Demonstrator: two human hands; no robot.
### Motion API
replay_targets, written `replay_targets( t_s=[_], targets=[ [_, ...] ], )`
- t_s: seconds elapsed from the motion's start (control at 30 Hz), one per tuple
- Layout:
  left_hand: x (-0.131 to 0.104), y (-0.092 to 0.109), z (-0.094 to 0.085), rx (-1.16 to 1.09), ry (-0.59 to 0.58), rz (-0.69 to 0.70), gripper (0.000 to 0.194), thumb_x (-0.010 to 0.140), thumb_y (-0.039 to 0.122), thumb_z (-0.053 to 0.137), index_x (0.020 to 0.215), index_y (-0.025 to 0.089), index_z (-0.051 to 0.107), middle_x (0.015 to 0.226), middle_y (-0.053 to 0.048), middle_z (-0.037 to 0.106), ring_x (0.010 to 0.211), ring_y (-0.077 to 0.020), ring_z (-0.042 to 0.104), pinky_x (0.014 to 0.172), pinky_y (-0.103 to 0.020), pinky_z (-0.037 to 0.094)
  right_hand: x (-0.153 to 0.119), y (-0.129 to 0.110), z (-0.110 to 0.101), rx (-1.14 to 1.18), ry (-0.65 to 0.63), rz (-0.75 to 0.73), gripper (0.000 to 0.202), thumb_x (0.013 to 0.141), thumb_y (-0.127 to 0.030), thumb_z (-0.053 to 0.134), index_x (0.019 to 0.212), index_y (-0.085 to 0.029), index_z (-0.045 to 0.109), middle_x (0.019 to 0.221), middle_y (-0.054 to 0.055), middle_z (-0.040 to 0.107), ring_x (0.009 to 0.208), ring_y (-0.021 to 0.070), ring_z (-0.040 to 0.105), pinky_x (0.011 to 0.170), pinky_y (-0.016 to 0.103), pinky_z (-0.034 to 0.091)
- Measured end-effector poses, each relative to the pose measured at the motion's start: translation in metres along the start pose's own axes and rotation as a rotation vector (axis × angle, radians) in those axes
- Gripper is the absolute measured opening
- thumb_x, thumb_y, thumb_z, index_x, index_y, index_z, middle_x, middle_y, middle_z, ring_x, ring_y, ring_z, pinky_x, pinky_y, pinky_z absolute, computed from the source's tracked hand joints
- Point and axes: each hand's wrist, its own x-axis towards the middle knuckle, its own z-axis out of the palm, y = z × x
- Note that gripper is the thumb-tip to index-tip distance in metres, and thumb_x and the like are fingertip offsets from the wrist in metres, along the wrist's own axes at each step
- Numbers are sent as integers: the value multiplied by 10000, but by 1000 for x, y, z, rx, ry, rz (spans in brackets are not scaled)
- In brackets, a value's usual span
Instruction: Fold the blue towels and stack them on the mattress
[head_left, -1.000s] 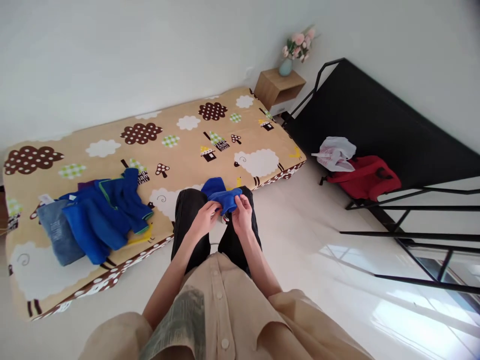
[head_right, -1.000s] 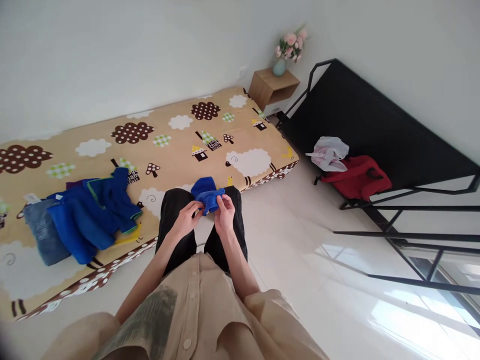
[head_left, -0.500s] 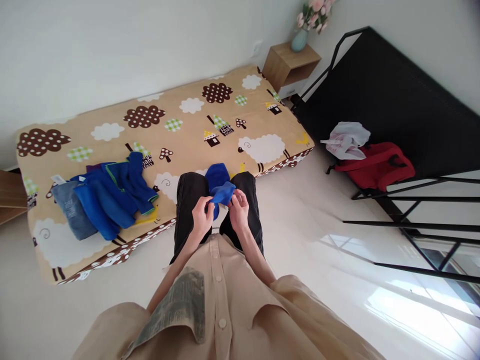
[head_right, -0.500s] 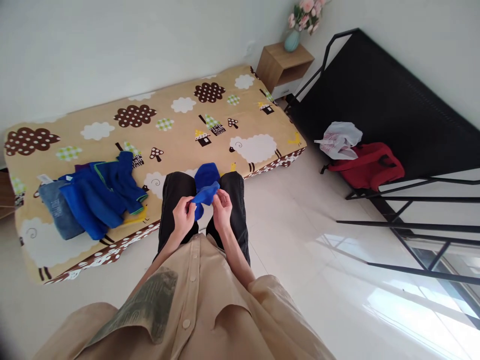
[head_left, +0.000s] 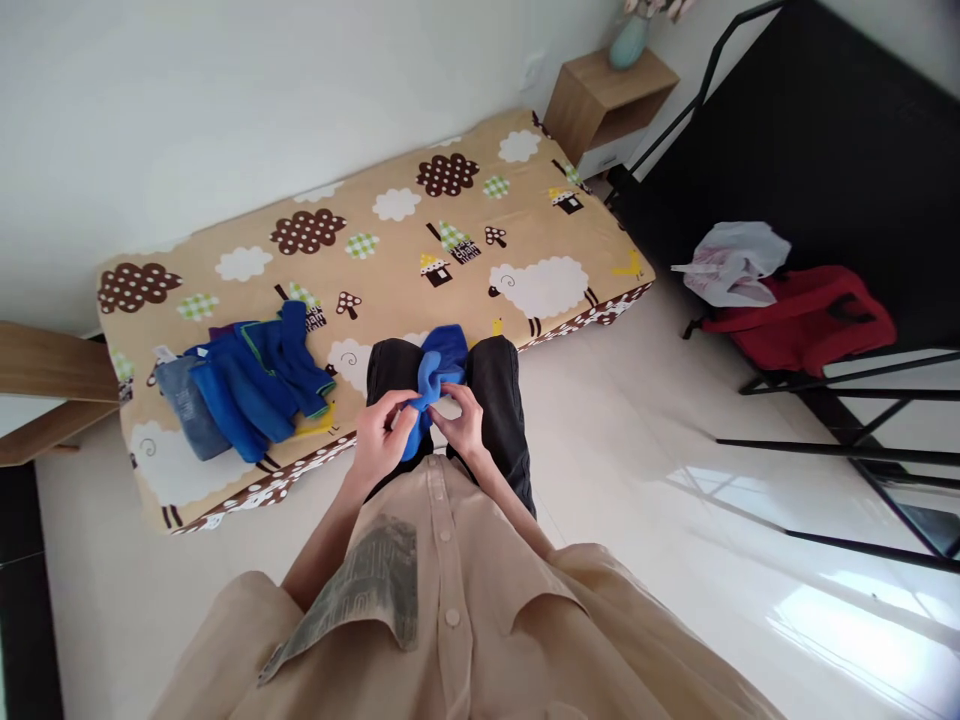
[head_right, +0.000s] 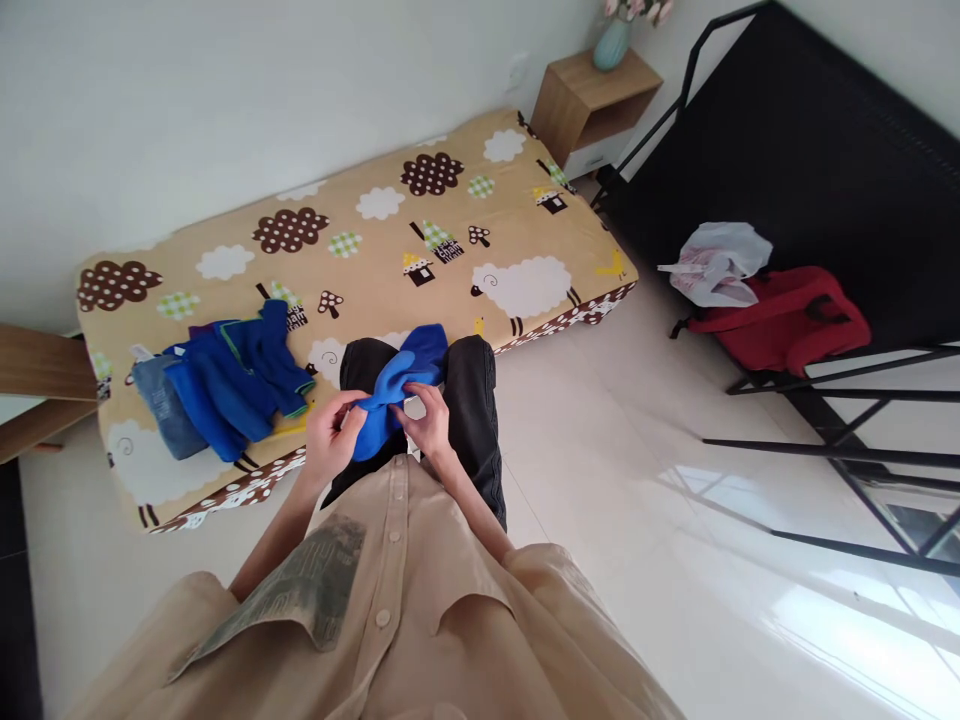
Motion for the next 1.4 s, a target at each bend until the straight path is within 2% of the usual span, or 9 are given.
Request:
replay_targets(
  t_s=[0.13,0.27,0.43,0.53,0.73,0.87,1.13,1.3,1.4],
  targets=[
    [-4,22,-21,91,-3,29,237,963,343,606,975,183,781,720,3,721,542,-102,561,533,-197,441,-1,-24,8,-27,109,-153,289,875,-332,814,1131,-256,706,1121,83,746,1060,274,714,963,473,611],
    [-6,37,-26,164,-35,121,188,953,261,611,980,195,785,851,-26,798,620,-127,673,620,-217,541,2,-48,5,-17,170,-442,293,860,-223,803,1101,-297,655,1054,59,679,918,241,690,778,422,608],
    [-8,38,-24,243,-130,235,165,979,202,597,1037,238,748,896,-39,817,639,-176,735,628,-283,603,13,-45,-10,-68,182,-708,238,833,-169,800,951,-322,662,946,28,657,780,203,652,644,382,576],
    [-3,30,-29,312,-158,295,158,1000,194,593,1065,240,730,975,-62,821,791,-221,789,705,-326,639,17,-44,-18,-205,168,-663,171,847,-205,790,873,-334,681,827,19,647,722,211,653,596,398,587],
    [-1,12,-48,669,-198,500,259,1090,206,484,972,190,714,801,-46,732,650,-179,702,536,-324,514,22,-65,-25,-104,71,-684,333,806,-27,677,964,-320,660,941,-5,779,775,210,757,643,374,646],
    [-3,16,-64,870,-148,602,265,1103,194,465,997,162,706,792,-36,706,619,-146,661,489,-289,415,38,-54,-31,-137,-61,-478,339,702,15,498,854,-266,611,936,13,799,822,210,776,732,355,641],
    [37,69,-134,939,-65,667,221,1078,210,510,1037,211,727,805,-12,675,671,-137,648,561,-255,464,95,-19,-57,-276,24,15,378,700,-63,475,961,-242,681,1090,57,816,1014,245,774,895,361,614],
    [56,81,-177,1013,127,695,187,1072,277,567,1062,242,750,806,12,694,643,-115,609,575,-247,439,117,-20,-85,-360,72,4,416,705,-92,473,1011,-229,719,1070,66,813,978,253,761,863,361,603],
    [60,76,-201,1055,206,602,226,1071,364,572,1060,263,774,798,31,695,698,-105,625,602,-240,426,129,-22,-100,-394,33,-48,410,721,-122,487,1038,-217,729,1029,65,802,889,237,737,833,356,591]
  ],
)
